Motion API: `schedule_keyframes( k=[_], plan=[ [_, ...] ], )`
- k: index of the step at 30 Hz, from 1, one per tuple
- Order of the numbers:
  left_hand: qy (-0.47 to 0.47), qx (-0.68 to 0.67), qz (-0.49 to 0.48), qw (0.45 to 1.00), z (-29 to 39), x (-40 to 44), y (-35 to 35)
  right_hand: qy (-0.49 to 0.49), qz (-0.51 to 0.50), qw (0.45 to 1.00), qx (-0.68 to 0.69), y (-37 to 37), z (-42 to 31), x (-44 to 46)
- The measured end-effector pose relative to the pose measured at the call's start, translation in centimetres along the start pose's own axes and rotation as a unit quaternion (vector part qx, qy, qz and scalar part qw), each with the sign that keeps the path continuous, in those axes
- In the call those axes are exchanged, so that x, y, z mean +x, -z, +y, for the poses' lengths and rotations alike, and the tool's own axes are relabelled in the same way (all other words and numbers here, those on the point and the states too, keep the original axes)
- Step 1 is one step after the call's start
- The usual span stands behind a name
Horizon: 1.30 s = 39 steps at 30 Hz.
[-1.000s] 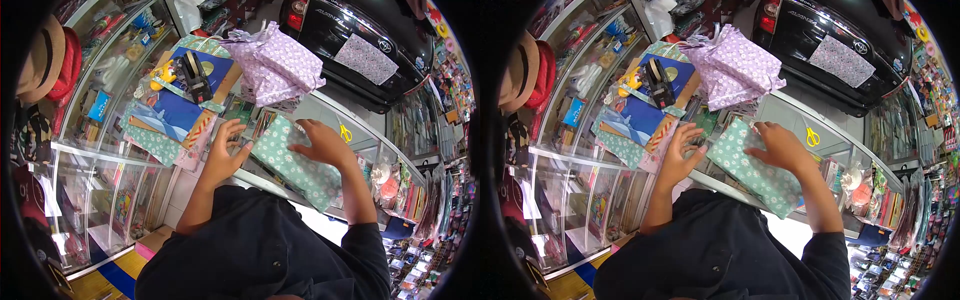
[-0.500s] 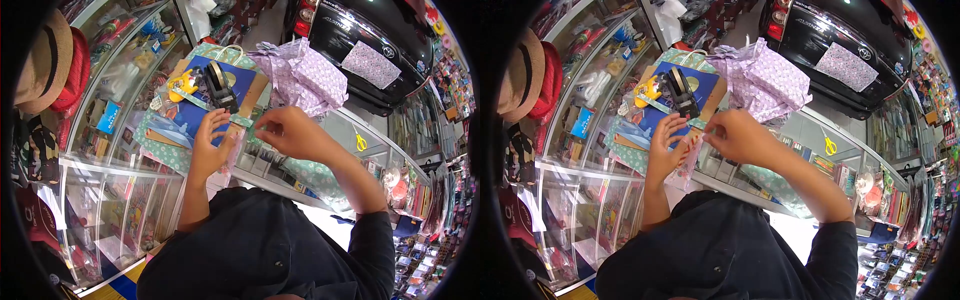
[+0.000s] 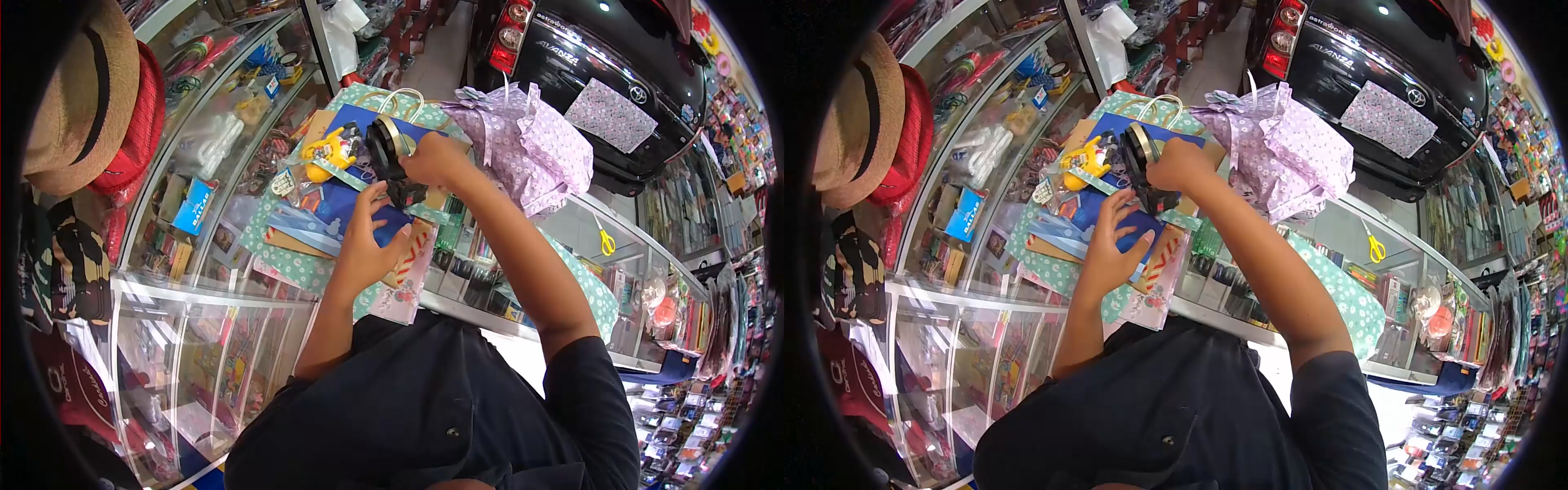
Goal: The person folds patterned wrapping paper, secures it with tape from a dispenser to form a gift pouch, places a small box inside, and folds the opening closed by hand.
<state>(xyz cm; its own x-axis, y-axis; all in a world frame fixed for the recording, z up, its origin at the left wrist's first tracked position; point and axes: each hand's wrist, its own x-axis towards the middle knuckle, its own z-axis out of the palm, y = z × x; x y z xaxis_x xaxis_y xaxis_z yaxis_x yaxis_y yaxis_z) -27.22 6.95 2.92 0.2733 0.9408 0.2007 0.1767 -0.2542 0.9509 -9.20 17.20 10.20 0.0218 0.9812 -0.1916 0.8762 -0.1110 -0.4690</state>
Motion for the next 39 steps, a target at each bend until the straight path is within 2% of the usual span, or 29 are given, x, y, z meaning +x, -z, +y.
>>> schedule_keyframes(
  k=[1, 8, 10, 20, 22, 29, 34, 39],
  plan=[
    [-0.001, 0.0, -0.004, 1.0, -0.1, 0.2, 0.2, -0.043, -0.047, 0.997, 0.037, 0.3, -0.2, -0.1],
    [-0.013, 0.007, -0.047, 0.999, -0.7, 0.9, 0.6, -0.082, -0.059, 0.973, 0.21, -2.2, 2.7, 2.2],
    [-0.017, -0.008, -0.058, 0.998, -1.1, 1.0, 0.6, -0.113, -0.067, 0.942, 0.308, -2.0, 2.7, 1.6],
    [-0.006, -0.024, -0.082, 0.996, -1.4, 1.3, 0.4, -0.132, -0.08, 0.911, 0.382, -1.9, 3.3, 1.4],
    [-0.005, -0.021, -0.081, 0.996, -1.4, 1.2, 0.4, -0.195, -0.072, 0.887, 0.413, -1.6, 3.1, 1.5],
    [-0.003, -0.016, -0.086, 0.996, -1.3, 1.2, 0.5, -0.139, -0.059, 0.909, 0.389, 0.4, 2.1, -0.4],
    [-0.002, 0.006, -0.094, 0.996, -1.3, 1.2, 0.6, -0.114, -0.069, 0.876, 0.463, 0.1, 2.8, -0.2],
    [-0.009, 0.013, -0.09, 0.996, -1.3, 1.1, 0.6, -0.085, -0.065, 0.874, 0.475, 0.3, 3.0, -0.9]
  ],
)
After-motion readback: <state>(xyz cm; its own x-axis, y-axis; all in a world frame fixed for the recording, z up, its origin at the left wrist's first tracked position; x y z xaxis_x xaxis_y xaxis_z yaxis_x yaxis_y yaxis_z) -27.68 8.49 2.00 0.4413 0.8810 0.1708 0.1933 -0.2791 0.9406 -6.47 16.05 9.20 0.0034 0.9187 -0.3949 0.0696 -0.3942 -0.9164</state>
